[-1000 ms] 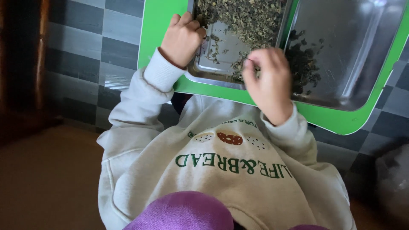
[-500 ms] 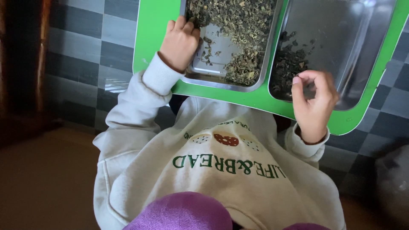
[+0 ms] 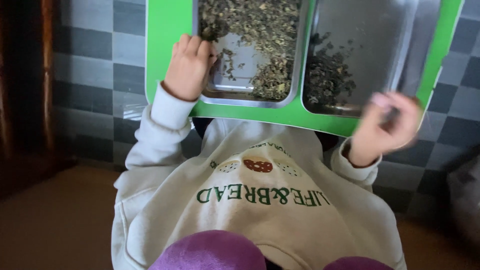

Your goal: Sorting dried tea leaves by hand to remove stems and debris into a separate tray compartment.

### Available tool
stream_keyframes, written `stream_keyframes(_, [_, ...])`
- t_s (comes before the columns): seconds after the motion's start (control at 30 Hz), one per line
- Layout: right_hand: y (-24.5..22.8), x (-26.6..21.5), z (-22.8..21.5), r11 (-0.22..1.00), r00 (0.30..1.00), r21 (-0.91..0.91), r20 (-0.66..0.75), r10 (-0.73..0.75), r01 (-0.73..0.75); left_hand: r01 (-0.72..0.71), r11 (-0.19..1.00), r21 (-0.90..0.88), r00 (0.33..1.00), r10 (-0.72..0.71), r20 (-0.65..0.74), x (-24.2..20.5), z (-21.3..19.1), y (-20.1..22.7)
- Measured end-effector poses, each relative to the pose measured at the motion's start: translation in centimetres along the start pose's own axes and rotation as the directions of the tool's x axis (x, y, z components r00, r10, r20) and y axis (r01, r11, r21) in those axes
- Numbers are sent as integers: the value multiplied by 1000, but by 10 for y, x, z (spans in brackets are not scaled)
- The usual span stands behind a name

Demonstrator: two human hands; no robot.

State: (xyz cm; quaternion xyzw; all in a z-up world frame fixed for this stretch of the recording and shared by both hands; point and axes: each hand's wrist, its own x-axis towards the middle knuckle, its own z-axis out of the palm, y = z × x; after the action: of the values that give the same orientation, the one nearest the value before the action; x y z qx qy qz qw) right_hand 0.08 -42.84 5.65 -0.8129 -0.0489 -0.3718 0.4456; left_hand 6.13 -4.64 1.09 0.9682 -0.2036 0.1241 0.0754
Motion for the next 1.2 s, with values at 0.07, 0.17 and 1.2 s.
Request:
stream_keyframes(0.07, [4,2,-1,997,986,-49,155,-56,65,-31,990,-139,997,22,-69,7,-14,18])
stream_keyframes(0.17, [10,1,-3,978,875,-185,483,4,97,-126,976,-176,991,116,-66,18,-11,52])
stream_keyframes(1.2, [-69,-17,133,900,592,367,680,-432,235,131,793,-595,816,-427,-389,-38,-26,12])
